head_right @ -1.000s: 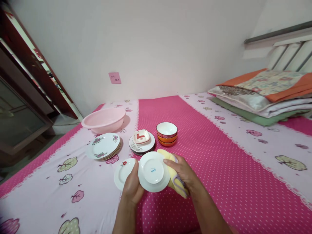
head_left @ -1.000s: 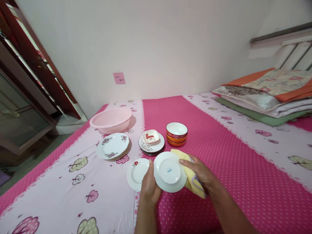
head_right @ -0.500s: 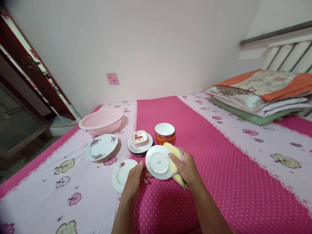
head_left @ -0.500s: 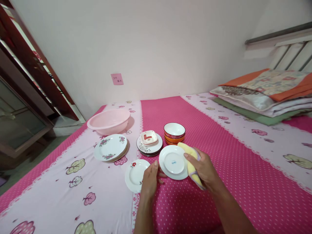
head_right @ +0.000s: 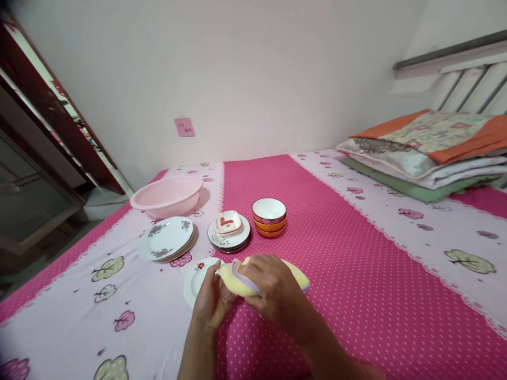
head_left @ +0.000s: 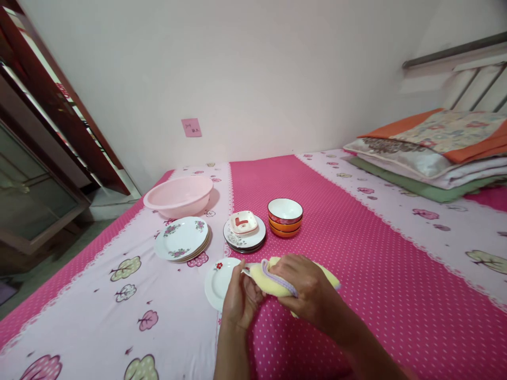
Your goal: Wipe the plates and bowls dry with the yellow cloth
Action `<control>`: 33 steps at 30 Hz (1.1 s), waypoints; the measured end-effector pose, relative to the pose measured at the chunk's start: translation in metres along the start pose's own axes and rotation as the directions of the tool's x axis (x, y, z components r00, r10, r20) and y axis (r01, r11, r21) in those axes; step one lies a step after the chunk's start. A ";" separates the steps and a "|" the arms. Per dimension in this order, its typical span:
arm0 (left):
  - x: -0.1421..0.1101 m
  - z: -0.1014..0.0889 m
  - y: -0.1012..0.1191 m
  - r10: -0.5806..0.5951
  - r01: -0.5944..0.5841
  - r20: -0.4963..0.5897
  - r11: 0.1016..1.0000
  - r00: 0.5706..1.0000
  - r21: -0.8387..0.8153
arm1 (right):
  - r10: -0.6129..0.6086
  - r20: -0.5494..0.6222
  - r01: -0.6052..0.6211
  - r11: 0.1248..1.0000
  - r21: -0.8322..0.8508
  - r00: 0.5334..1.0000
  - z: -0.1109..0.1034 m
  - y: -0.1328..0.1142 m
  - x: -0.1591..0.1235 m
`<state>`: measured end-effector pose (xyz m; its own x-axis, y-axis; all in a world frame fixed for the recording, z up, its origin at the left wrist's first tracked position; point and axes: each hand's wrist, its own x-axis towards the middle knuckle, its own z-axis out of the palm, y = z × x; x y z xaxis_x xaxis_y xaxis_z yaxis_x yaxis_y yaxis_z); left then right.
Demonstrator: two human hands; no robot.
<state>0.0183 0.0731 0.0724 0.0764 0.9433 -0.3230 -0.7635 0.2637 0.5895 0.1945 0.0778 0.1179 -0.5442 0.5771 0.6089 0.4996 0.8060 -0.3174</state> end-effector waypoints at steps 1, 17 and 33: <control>0.000 -0.001 0.001 0.014 -0.014 -0.007 1.000 1.000 -0.011 | 0.006 0.019 -0.006 1.000 0.006 1.000 0.000 -0.001 0.001; 0.001 0.004 -0.025 0.078 -0.107 0.098 0.933 0.992 0.342 | 0.989 -0.055 0.127 0.037 0.991 0.140 -0.001 0.132 -0.041; 0.026 0.001 -0.059 0.176 -0.120 -0.117 0.917 0.977 0.381 | 0.947 -0.075 0.215 0.006 0.976 0.313 0.025 0.165 -0.046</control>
<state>0.0663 0.0825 0.0296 -0.1349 0.9448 -0.2986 -0.4648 0.2057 0.8612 0.2853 0.1877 0.0188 0.3535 0.9338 -0.0553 -0.7722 0.2579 -0.5807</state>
